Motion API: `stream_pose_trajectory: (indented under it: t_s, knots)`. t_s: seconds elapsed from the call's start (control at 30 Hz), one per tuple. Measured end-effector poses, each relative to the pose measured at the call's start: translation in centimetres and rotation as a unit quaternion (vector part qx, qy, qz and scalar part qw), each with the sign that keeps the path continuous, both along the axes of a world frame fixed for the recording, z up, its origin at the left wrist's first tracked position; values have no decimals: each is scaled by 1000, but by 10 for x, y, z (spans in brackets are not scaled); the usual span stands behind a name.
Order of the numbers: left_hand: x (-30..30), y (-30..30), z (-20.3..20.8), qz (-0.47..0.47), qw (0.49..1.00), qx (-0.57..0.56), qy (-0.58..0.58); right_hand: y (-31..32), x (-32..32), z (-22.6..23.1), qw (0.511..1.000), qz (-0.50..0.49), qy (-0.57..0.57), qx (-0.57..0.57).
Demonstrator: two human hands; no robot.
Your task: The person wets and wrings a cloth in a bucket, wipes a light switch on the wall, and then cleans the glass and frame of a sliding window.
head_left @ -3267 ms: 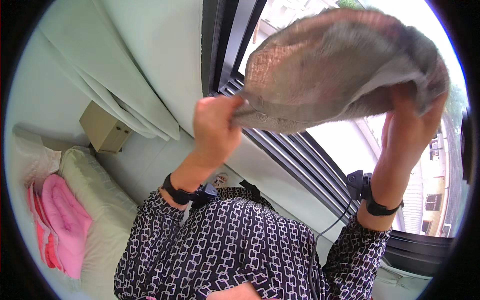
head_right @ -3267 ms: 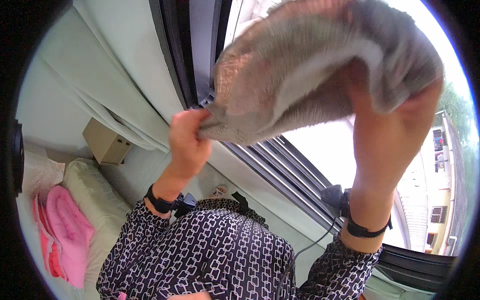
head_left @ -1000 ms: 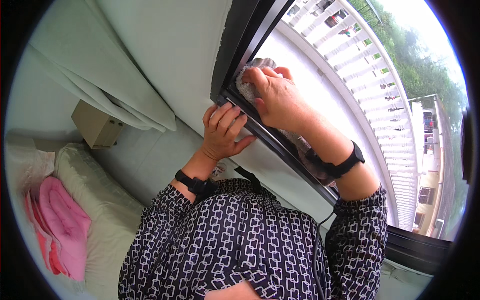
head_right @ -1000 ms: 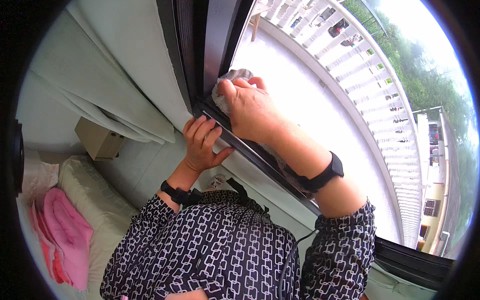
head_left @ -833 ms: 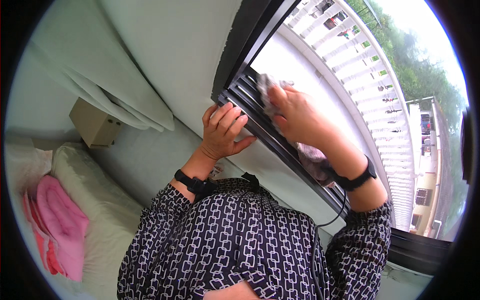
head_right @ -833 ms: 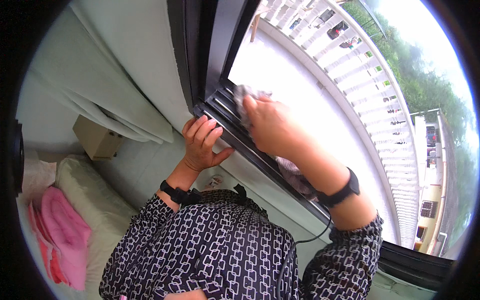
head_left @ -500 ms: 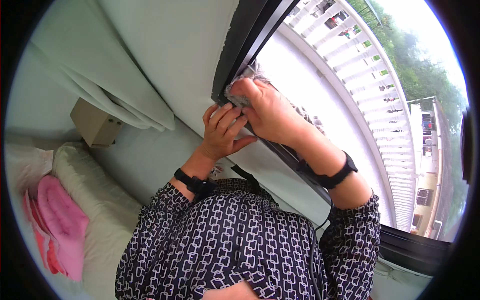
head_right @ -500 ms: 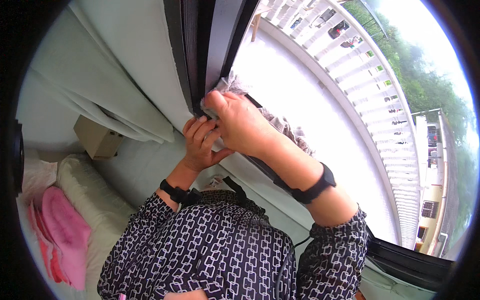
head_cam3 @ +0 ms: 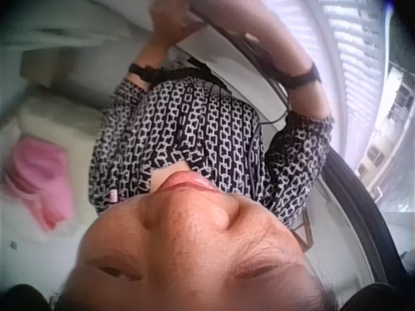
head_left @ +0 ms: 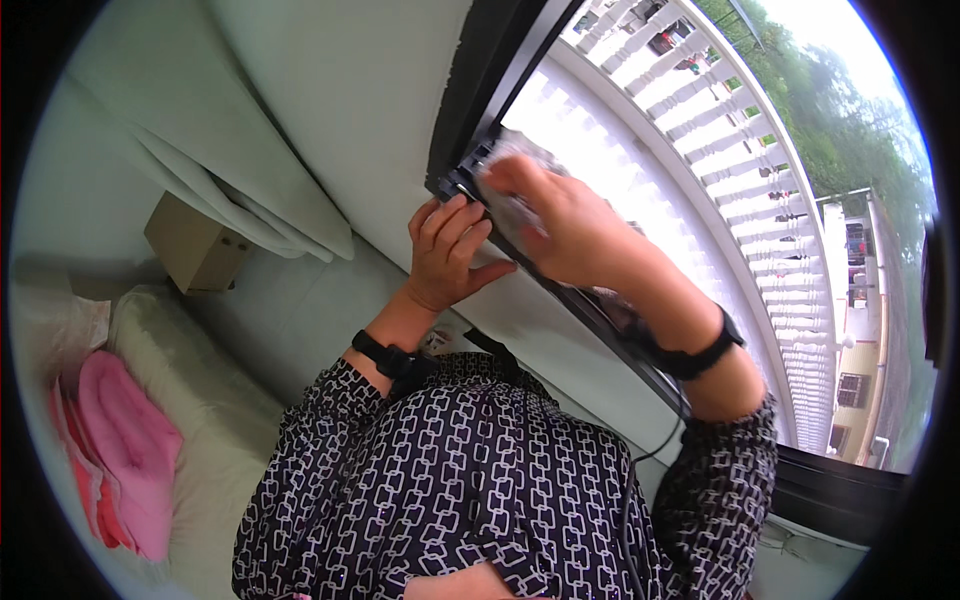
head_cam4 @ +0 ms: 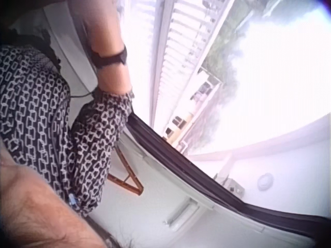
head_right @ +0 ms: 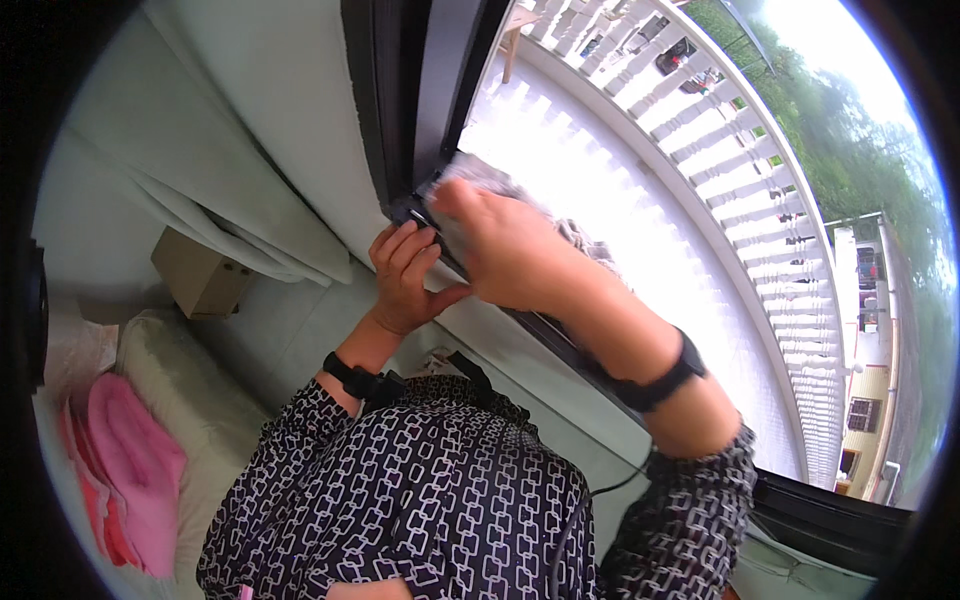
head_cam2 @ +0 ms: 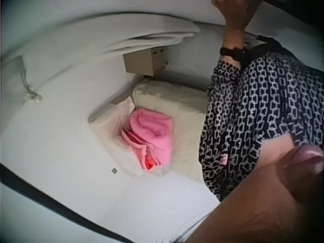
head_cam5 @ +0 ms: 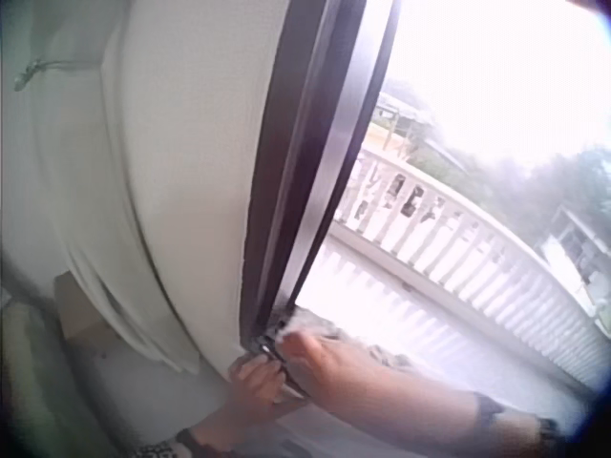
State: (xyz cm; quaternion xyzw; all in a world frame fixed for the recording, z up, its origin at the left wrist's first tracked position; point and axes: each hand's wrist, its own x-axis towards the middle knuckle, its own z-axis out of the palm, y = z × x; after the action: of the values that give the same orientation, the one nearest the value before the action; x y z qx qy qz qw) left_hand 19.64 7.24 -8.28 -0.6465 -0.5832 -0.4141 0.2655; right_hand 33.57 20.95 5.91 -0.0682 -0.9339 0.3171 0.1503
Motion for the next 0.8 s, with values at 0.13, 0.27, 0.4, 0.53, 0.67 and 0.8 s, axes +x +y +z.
stream_pose_trajectory:
  t_s: [0.13,0.27,0.4,0.53,0.67,0.8]
  knots:
    - [-3,1,-1,0,999,16,-29,-6,-43,-2,996,-41,-37,65]
    - [-10,0,2,-10,1000,0,-26,-18,-18,11,983,-68,-137,97]
    - [-11,0,9,-46,998,-29,-29,-8,22,25,972,-88,-201,86]
    - [0,-12,13,-37,997,-62,-23,-3,7,34,979,-124,6,-160]
    - [1,-27,-2,2,997,-50,-62,-27,-41,4,989,-89,35,-108]
    - [-3,-31,-12,1,992,-43,-118,-32,-36,-4,992,-100,19,-81]
